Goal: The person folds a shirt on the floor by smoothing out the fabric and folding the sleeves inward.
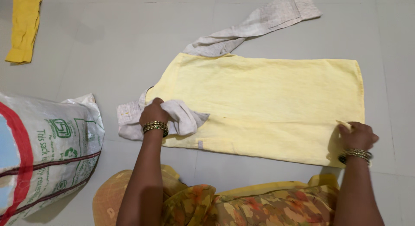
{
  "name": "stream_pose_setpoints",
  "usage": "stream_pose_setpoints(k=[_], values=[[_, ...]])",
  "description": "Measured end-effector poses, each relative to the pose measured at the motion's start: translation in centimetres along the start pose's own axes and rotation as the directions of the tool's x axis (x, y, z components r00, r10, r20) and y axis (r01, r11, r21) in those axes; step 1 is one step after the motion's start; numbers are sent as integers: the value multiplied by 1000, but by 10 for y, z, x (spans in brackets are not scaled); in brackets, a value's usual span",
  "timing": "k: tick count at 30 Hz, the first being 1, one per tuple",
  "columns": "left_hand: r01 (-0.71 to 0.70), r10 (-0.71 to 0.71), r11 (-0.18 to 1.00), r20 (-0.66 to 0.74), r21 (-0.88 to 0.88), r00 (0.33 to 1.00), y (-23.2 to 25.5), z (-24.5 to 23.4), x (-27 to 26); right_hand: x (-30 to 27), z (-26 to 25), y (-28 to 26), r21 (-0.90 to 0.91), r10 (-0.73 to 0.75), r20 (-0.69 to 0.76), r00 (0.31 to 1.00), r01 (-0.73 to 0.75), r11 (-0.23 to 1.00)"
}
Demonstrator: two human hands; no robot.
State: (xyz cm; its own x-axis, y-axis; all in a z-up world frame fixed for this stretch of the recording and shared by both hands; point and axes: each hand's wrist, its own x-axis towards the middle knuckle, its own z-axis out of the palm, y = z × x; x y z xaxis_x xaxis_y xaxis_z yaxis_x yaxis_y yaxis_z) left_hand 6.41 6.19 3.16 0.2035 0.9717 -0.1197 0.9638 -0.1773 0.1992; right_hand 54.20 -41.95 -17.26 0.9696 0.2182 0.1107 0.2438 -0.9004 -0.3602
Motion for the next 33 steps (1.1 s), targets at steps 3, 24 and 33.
stream_pose_setpoints(k=[3,24,33], values=[[4,-5,999,-33,-43,999,11,-24,-2,4,-20,15,242,56,77,995,-73,968],[-216,66,964,655,152,753,-110,63,68,-31,-80,26,-239,395,547,739,-314,919],[-288,321,947,352,-144,879,-145,103,90,-62,-98,36,-181,395,310,865,-354,917]])
